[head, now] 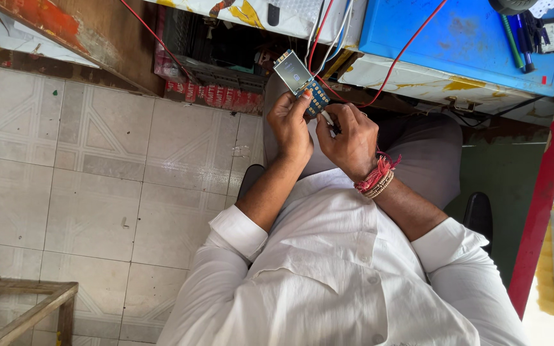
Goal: The person holds a small electronic device with a screen and keypad, then places it on a blue workbench. They use a yellow squeeze bottle to apply liquid to the keypad area, followed by wiping with a white cloth. The person then uses a small tool to scrape or clean the keypad surface.
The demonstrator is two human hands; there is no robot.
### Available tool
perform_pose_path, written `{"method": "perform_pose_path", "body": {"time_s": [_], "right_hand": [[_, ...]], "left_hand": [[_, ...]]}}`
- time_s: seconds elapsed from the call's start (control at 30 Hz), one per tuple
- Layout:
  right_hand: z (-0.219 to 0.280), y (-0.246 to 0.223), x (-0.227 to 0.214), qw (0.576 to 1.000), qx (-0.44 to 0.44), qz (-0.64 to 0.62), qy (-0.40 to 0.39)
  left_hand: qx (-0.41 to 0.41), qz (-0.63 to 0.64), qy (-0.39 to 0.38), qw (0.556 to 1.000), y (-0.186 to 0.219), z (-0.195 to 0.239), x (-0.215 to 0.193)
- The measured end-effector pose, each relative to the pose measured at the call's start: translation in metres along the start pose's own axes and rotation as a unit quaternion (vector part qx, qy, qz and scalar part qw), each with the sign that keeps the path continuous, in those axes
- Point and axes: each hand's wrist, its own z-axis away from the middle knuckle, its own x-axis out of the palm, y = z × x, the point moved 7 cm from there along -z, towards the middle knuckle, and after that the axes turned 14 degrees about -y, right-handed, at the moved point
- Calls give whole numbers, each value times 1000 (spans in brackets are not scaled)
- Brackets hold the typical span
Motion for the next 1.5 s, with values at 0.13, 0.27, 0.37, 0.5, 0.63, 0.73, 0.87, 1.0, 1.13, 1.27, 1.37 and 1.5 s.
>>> {"method": "perform_pose_path", "body": {"time_s": [0.13, 0.27, 0.37, 0.5, 0.63, 0.73, 0.87, 1.0, 1.13, 1.27, 1.37, 1.5], "right_hand": [[1, 6, 3, 999, 12, -32, 1], [0, 12, 10, 999, 24, -42, 0], [2, 13, 15, 999, 11, -36, 7], [5, 15, 20, 1000, 4, -26, 16], [7, 17, 25, 1000, 3, -25, 18], [8, 18, 26, 1000, -1, -18, 21], [9, 18, 27, 1000, -1, -9, 29], [10, 12, 27, 1000, -14, 8, 25], [11, 7, 27, 999, -42, -2, -10], [16, 8, 33, 991, -60, -30, -117], [25, 10, 43, 966, -61, -101, -231], [34, 10, 52, 934, -68, -132, -325]], "left_hand": [[-17, -11, 9, 1000, -1, 1, 0], [-43, 15, 13, 999, -2, 3, 2], [-55, 28, 18, 998, -1, 4, 2], [-59, 21, 21, 998, -3, 5, 1], [-68, 19, 28, 997, -6, 5, -4], [-58, 24, 23, 998, -7, 5, -4], [-57, 35, 25, 997, -6, 5, -3], [-45, 47, 24, 998, 6, -2, -7], [-29, 75, 10, 997, 17, -6, -12], [-36, 89, 14, 995, 20, -6, -15], [-50, 95, 22, 994, 16, -5, -16], [-51, 69, 27, 996, 14, -2, -19]]}}
